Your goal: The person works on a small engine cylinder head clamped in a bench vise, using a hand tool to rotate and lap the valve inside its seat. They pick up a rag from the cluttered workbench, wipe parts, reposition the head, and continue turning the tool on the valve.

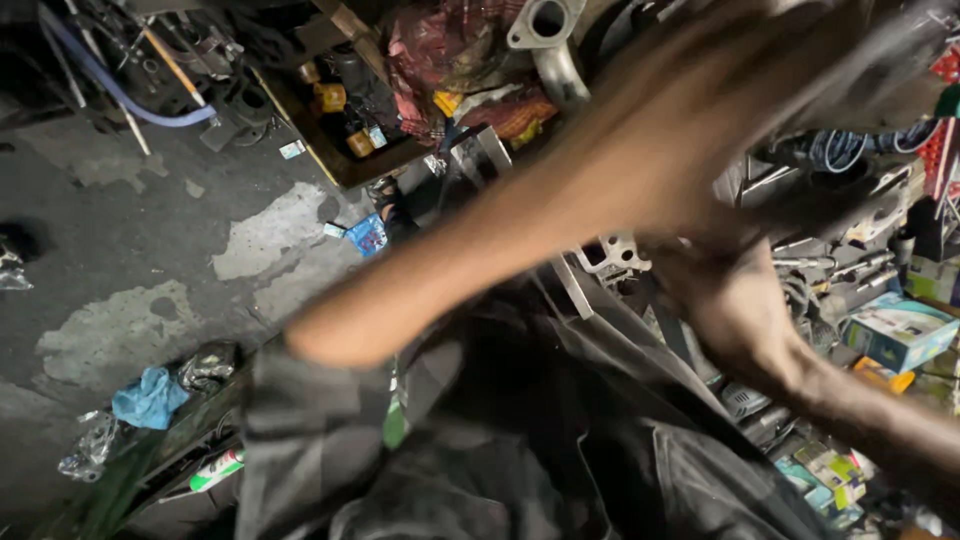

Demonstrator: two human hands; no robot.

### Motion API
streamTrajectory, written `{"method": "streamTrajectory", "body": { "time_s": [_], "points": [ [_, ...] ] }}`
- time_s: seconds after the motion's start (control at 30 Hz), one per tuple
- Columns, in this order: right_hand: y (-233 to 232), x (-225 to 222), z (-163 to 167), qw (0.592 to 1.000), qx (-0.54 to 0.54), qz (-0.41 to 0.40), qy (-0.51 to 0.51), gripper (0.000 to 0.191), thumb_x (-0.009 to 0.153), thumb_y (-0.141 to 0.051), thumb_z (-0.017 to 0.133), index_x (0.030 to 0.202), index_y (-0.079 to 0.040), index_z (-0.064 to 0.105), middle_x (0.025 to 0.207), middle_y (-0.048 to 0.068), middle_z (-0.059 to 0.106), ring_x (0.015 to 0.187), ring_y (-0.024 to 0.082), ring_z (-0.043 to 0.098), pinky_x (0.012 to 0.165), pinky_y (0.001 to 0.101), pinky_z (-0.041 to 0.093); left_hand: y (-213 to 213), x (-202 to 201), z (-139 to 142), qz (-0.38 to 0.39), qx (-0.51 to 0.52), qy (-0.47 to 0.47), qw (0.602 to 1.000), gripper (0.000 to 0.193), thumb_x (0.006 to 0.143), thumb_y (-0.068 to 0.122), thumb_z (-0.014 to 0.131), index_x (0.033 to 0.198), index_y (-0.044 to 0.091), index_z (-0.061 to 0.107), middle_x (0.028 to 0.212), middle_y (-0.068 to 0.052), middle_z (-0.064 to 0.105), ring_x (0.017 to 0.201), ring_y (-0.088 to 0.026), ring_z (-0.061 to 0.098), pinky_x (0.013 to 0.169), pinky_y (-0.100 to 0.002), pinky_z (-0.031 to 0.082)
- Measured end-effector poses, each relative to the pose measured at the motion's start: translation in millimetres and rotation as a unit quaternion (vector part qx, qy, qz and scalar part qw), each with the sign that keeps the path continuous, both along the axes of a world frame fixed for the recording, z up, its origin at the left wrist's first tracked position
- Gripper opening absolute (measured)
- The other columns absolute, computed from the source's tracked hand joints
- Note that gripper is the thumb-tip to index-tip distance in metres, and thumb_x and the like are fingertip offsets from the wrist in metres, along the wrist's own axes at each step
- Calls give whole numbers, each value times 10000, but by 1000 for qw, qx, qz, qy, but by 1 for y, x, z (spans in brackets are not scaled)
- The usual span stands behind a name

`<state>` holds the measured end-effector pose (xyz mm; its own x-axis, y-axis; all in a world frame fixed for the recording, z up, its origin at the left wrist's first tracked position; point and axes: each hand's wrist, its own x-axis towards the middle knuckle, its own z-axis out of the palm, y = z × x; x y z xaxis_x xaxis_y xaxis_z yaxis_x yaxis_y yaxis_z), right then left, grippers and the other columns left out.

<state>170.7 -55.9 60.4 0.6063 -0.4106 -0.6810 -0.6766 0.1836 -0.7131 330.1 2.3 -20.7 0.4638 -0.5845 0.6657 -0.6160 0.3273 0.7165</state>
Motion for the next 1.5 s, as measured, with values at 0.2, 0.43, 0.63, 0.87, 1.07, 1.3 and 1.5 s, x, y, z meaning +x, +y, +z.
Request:
{"method": "streamTrajectory", "body": {
  "time_s": [0.2,0.43,0.63,0.87,1.07,1.3,1.5],
  "points": [
    [19,-11,22,943,196,-267,-28,574,874,-304,548,1406,-98,482,1246,195,619,1010,287,663,839,485,531,-134,-22,3,-452,290,5,843,339,979,487,575,1047,156,606,798,-84,643,619,-166,589,604,-396,570],
    [-15,-37,71,922,-333,-9,-198,632,779,-210,623,1391,-109,497,1246,173,632,1145,303,628,1017,532,487,56,-29,59,-199,443,-92,869,785,1095,623,344,592,103,647,474,-21,520,384,-110,446,538,-324,483],
    [-6,16,72,498,-542,670,-95,871,650,-241,697,1473,-78,463,1176,213,634,1110,322,648,1008,587,497,155,-99,50,-183,415,38,891,468,1013,297,581,655,25,709,519,-151,617,415,-230,589,447,-385,516],
    [13,63,51,543,-283,743,269,836,964,-303,578,1663,-151,144,1572,329,258,683,176,669,474,289,580,165,-123,-20,46,25,147,988,210,970,252,696,929,48,727,830,-99,717,759,-270,708,676,-411,586],
    [13,51,39,846,-239,475,-28,482,947,-191,555,1409,-79,476,1185,233,646,766,161,681,588,240,566,91,-26,-28,77,-100,19,992,353,942,419,723,1087,102,668,983,-56,681,933,-230,635,793,-371,550],
    [29,9,35,954,205,-219,-19,402,851,-93,592,1247,-69,523,1173,209,704,687,144,589,618,282,499,-171,-10,-26,-425,169,104,883,739,954,644,650,1435,110,481,1255,-119,704,1080,-192,700,899,-350,589],
    [12,-8,75,973,-28,-129,-187,500,799,-129,642,1291,-113,555,1308,98,534,1239,179,589,1104,395,455,-29,21,24,-15,95,-85,992,554,1067,510,405,1266,52,647,769,-127,633,495,-152,568,406,-342,491]
  ]
}}
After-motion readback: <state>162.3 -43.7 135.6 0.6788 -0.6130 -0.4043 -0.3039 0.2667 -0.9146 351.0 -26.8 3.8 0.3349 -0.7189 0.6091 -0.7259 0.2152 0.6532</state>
